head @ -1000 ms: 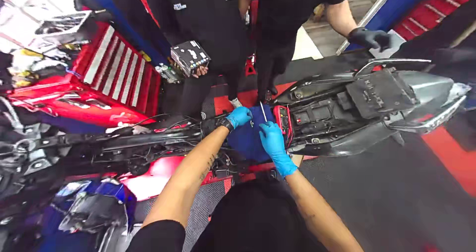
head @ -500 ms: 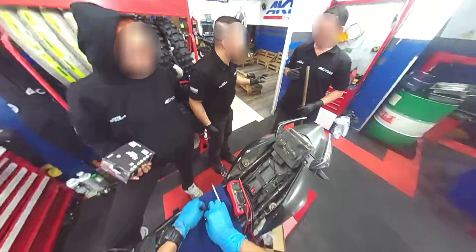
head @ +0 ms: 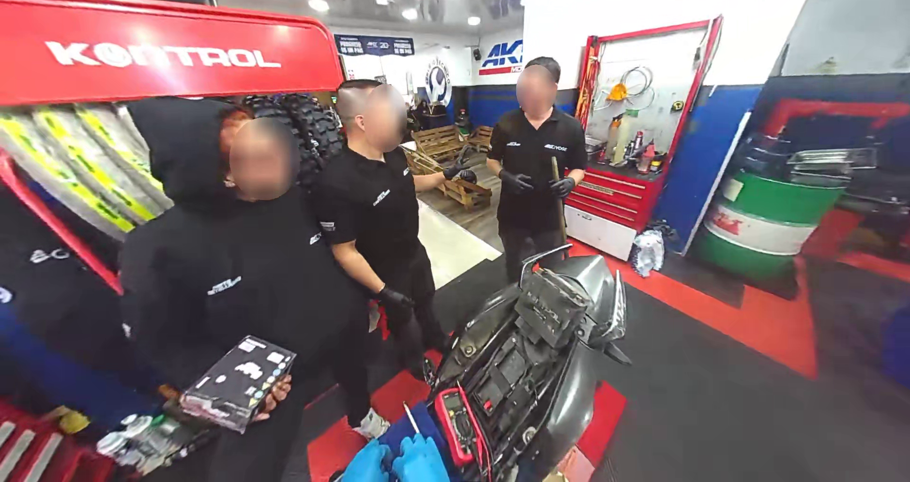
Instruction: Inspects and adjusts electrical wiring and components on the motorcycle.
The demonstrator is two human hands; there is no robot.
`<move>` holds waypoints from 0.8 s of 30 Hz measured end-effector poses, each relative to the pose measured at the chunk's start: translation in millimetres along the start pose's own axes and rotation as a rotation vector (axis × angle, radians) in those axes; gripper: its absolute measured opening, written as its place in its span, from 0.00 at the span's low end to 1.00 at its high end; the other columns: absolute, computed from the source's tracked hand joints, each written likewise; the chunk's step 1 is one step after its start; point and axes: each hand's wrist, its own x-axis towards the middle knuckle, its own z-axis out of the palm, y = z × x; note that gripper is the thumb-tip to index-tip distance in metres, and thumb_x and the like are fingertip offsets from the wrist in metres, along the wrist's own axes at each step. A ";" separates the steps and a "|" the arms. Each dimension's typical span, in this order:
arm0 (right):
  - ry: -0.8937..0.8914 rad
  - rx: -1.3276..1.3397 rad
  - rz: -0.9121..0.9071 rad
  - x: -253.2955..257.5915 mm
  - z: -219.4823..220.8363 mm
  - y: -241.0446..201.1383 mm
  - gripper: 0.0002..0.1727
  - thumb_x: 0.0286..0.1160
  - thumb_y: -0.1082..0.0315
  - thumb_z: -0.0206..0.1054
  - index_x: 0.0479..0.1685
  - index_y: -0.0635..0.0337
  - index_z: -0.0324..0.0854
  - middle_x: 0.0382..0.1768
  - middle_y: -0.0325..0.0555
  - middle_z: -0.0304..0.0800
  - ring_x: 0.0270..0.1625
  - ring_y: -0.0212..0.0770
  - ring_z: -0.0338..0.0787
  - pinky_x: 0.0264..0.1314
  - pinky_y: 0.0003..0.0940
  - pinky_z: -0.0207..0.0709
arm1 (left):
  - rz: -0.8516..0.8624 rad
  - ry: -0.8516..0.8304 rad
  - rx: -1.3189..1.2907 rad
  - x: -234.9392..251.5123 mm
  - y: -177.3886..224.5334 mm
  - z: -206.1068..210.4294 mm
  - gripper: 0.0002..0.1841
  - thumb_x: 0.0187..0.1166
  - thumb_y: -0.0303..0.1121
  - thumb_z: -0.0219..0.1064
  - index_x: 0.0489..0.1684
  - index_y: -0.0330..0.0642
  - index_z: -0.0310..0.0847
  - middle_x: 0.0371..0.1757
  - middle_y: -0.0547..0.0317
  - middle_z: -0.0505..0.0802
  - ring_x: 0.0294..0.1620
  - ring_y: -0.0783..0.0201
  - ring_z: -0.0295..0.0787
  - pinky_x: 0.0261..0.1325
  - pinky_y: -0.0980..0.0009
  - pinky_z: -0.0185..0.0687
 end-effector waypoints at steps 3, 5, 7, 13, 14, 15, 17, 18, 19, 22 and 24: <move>-0.031 0.024 0.003 2.3 -6.9 -1.1 0.13 0.69 0.68 0.66 0.50 0.57 0.92 0.59 0.57 0.89 0.67 0.61 0.85 0.65 0.63 0.77 | -0.001 0.003 -0.008 -5.8 5.2 -4.0 0.20 0.72 0.34 0.74 0.60 0.32 0.88 0.67 0.32 0.87 0.73 0.37 0.82 0.77 0.40 0.74; -0.038 0.042 0.014 0.3 -14.6 -5.6 0.13 0.69 0.69 0.65 0.48 0.58 0.92 0.59 0.57 0.90 0.67 0.61 0.85 0.66 0.63 0.77 | -0.005 -0.003 0.009 -8.8 11.1 -7.0 0.22 0.69 0.31 0.74 0.62 0.31 0.86 0.68 0.30 0.86 0.74 0.34 0.80 0.77 0.36 0.73; -0.019 0.040 0.020 -0.8 -15.8 -5.9 0.12 0.69 0.71 0.64 0.45 0.59 0.92 0.57 0.57 0.90 0.66 0.61 0.86 0.66 0.62 0.77 | -0.039 0.002 0.038 -9.6 17.1 -6.7 0.21 0.68 0.30 0.72 0.61 0.33 0.87 0.68 0.31 0.87 0.74 0.35 0.81 0.76 0.36 0.74; -0.020 0.085 0.061 -2.9 -20.7 -7.9 0.13 0.66 0.69 0.67 0.47 0.64 0.91 0.59 0.60 0.89 0.67 0.61 0.85 0.70 0.61 0.76 | -0.130 -0.037 0.064 -25.5 45.5 -18.3 0.19 0.75 0.30 0.66 0.62 0.30 0.85 0.71 0.30 0.85 0.76 0.33 0.79 0.75 0.34 0.74; -0.015 0.100 0.068 -3.8 -21.5 -8.1 0.14 0.66 0.69 0.67 0.47 0.65 0.90 0.60 0.60 0.89 0.67 0.61 0.85 0.70 0.61 0.76 | -0.147 -0.030 0.071 -24.6 47.2 -15.5 0.19 0.77 0.30 0.64 0.63 0.30 0.85 0.72 0.31 0.85 0.76 0.33 0.79 0.75 0.35 0.74; 0.007 0.113 0.068 -3.5 -19.4 -6.6 0.14 0.64 0.69 0.68 0.45 0.65 0.90 0.59 0.60 0.89 0.66 0.61 0.85 0.70 0.60 0.77 | -0.169 -0.001 0.073 -18.3 43.7 -7.8 0.19 0.78 0.32 0.64 0.62 0.30 0.85 0.72 0.32 0.85 0.76 0.34 0.79 0.75 0.35 0.74; 0.032 0.129 0.073 -2.4 -17.1 -3.2 0.15 0.63 0.69 0.68 0.46 0.66 0.89 0.58 0.60 0.89 0.66 0.60 0.86 0.69 0.59 0.77 | -0.180 0.106 0.088 2.7 27.5 17.2 0.18 0.77 0.33 0.62 0.57 0.30 0.88 0.69 0.33 0.88 0.73 0.36 0.83 0.73 0.36 0.77; 0.030 0.135 0.078 -2.8 -20.7 -3.1 0.15 0.63 0.69 0.68 0.47 0.67 0.89 0.58 0.61 0.89 0.66 0.61 0.86 0.69 0.59 0.78 | -0.172 0.171 0.102 9.4 22.9 28.1 0.17 0.77 0.34 0.62 0.53 0.29 0.89 0.65 0.33 0.89 0.70 0.35 0.85 0.71 0.36 0.79; 0.025 0.139 0.083 -4.7 -24.7 -4.2 0.15 0.63 0.69 0.67 0.47 0.67 0.89 0.58 0.61 0.89 0.65 0.61 0.86 0.68 0.59 0.78 | -0.170 0.208 0.105 7.5 25.7 32.0 0.16 0.77 0.33 0.63 0.50 0.28 0.89 0.63 0.31 0.90 0.69 0.35 0.86 0.70 0.37 0.80; 0.028 0.165 0.112 -6.2 -19.9 -3.9 0.12 0.67 0.70 0.68 0.45 0.64 0.91 0.55 0.58 0.90 0.65 0.58 0.86 0.68 0.55 0.79 | -0.262 0.033 0.108 -14.2 48.4 9.7 0.19 0.82 0.35 0.62 0.60 0.28 0.86 0.73 0.34 0.84 0.77 0.40 0.80 0.78 0.45 0.76; 0.083 0.195 0.131 -2.1 -20.4 -0.9 0.10 0.69 0.68 0.67 0.41 0.62 0.92 0.53 0.56 0.92 0.63 0.56 0.88 0.66 0.53 0.80 | -0.277 0.036 0.088 -12.3 45.9 8.0 0.19 0.81 0.35 0.62 0.61 0.29 0.86 0.75 0.34 0.82 0.78 0.40 0.79 0.78 0.45 0.76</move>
